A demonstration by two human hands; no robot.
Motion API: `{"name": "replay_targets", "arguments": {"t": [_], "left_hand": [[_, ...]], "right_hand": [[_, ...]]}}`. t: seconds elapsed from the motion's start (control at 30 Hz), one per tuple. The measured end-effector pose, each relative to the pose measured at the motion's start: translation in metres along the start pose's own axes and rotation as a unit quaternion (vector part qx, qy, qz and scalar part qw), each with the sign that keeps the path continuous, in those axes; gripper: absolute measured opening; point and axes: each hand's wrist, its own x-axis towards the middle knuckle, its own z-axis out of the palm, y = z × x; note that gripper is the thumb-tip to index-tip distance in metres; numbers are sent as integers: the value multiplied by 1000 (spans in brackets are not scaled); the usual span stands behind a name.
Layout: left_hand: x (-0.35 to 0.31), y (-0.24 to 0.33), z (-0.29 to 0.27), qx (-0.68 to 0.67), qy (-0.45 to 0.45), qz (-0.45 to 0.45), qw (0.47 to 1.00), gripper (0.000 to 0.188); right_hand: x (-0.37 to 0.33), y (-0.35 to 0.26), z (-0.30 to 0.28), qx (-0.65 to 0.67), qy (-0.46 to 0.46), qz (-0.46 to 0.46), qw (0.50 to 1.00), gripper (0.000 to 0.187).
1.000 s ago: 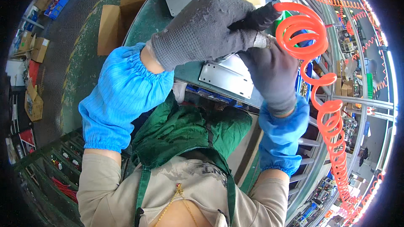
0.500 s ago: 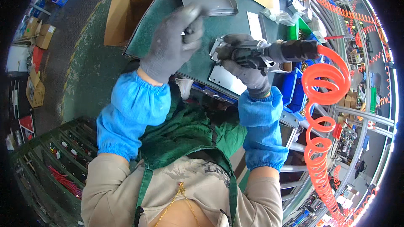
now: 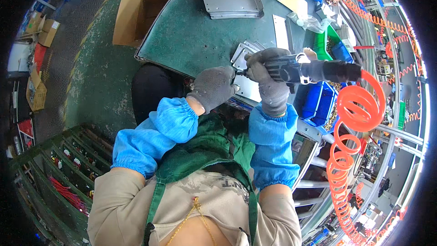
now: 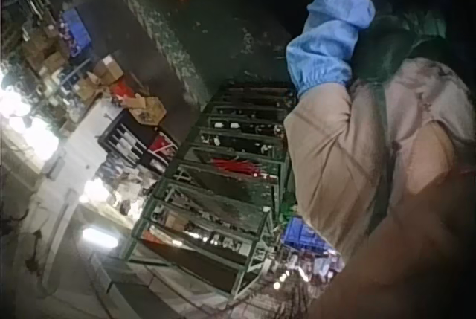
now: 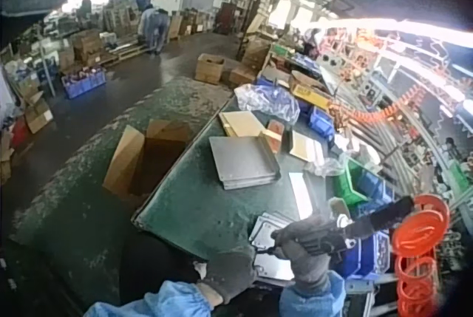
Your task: Assembling metal plates using a pneumatic screwdriver and screws.
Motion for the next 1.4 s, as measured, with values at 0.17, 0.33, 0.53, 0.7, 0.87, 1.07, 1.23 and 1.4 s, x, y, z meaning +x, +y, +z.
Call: {"name": "replay_targets", "arguments": {"t": [0.17,0.33,0.53,0.7,0.87,1.07,1.23,1.4], "left_hand": [[-1,-3,1,2,4,10,1000,32],[11,-12,8,-100,149,87,980,25],[32,-7,7,91,104,242,960,13],[46,-9,9,134,106,321,932,10],[44,-8,-22,195,187,312,911,16],[47,-26,-18,211,161,273,925,19],[51,-28,-12,209,155,262,930,17],[52,-32,-9,188,173,265,930,15]], "right_hand": [[-3,0,-13,12,-10,-21,1000,30],[-3,1,-24,80,-12,-67,994,49],[-11,-27,-46,80,73,-121,987,52],[-32,-55,-100,39,104,-194,975,51],[-60,-62,-140,25,163,-203,965,49],[-69,-39,-142,79,226,-182,954,50],[-60,-17,-133,49,235,-183,953,48],[-54,-4,-126,37,212,-152,965,46]]}}
